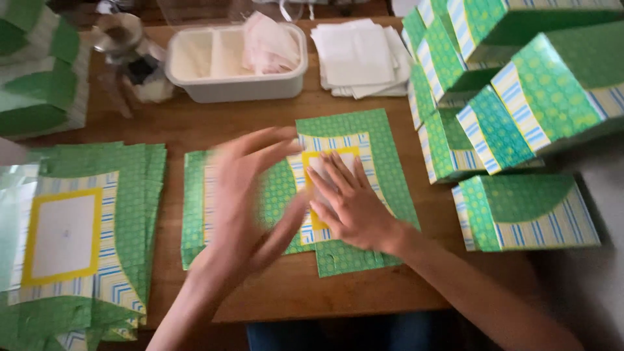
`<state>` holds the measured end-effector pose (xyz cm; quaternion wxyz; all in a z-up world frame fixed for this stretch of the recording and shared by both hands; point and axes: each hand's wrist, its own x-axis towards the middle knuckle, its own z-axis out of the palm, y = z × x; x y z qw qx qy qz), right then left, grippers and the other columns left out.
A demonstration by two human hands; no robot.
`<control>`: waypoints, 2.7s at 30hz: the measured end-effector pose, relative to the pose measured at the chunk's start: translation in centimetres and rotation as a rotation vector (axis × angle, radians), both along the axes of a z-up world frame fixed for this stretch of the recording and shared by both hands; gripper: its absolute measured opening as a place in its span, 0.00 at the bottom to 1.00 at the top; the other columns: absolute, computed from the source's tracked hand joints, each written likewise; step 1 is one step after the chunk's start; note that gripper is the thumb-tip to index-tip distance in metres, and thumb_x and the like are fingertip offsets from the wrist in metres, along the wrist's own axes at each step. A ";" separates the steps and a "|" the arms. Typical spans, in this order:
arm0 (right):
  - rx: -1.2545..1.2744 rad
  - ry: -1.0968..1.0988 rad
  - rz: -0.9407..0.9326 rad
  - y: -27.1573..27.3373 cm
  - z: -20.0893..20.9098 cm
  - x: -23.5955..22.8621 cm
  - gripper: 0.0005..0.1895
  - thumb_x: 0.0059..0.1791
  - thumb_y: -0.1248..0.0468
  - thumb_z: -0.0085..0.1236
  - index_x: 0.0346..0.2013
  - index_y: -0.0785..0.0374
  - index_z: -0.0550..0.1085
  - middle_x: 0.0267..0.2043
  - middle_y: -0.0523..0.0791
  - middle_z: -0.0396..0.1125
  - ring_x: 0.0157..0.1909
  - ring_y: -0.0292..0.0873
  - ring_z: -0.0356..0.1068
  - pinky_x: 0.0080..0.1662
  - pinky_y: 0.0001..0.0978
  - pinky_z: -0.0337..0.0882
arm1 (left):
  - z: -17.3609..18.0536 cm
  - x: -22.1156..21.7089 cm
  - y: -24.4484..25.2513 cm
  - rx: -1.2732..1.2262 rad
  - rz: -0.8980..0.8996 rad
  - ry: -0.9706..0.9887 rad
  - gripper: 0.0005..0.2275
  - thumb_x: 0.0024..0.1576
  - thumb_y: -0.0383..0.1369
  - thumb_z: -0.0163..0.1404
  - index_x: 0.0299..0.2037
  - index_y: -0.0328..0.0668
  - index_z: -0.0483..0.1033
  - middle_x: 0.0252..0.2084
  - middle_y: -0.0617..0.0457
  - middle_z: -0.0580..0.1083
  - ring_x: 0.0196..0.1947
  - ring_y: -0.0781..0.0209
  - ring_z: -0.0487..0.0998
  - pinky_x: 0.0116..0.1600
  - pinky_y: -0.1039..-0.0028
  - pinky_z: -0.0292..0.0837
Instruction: The person assembles small patterned boxes by folding flat cardboard pieces and pressing the edges to form the box shape. They handle multiple pieces one at a time, folding flaps and aligning edges, then place finished boxes into a stack on the right side of the table.
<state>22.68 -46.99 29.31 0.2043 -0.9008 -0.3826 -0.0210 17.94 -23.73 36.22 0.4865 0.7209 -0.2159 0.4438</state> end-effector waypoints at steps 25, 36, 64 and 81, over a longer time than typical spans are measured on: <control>-0.129 0.037 -0.466 -2.3 0.2 3.6 0.41 0.57 0.41 0.37 0.73 0.71 0.54 0.77 0.61 0.46 0.79 0.61 0.43 0.73 0.64 0.41 | -5.3 3.9 -0.4 0.842 0.100 0.866 0.35 0.65 0.60 0.32 0.76 0.44 0.55 0.79 0.34 0.46 0.79 0.40 0.42 0.76 0.43 0.30; -0.116 0.129 -0.454 -2.4 0.9 3.7 0.43 0.58 0.38 0.29 0.75 0.70 0.51 0.79 0.62 0.42 0.81 0.61 0.37 0.74 0.60 0.33 | -5.7 -3.8 4.8 0.768 0.339 0.910 0.34 0.65 0.57 0.37 0.77 0.46 0.53 0.80 0.42 0.49 0.78 0.43 0.45 0.75 0.41 0.32; -0.221 0.129 -0.044 0.9 2.2 1.1 0.37 0.59 0.43 0.17 0.78 0.59 0.35 0.81 0.51 0.19 0.81 0.48 0.18 0.75 0.51 0.22 | -6.3 -7.4 4.8 0.726 0.427 0.843 0.37 0.63 0.57 0.39 0.77 0.43 0.49 0.80 0.46 0.46 0.80 0.52 0.40 0.77 0.50 0.30; -0.081 0.095 -0.367 -1.7 0.4 3.8 0.39 0.58 0.42 0.29 0.76 0.64 0.50 0.79 0.62 0.38 0.80 0.63 0.32 0.72 0.66 0.31 | -6.2 -7.2 3.5 0.546 0.601 0.895 0.42 0.55 0.62 0.48 0.74 0.40 0.57 0.75 0.39 0.56 0.76 0.40 0.51 0.75 0.43 0.39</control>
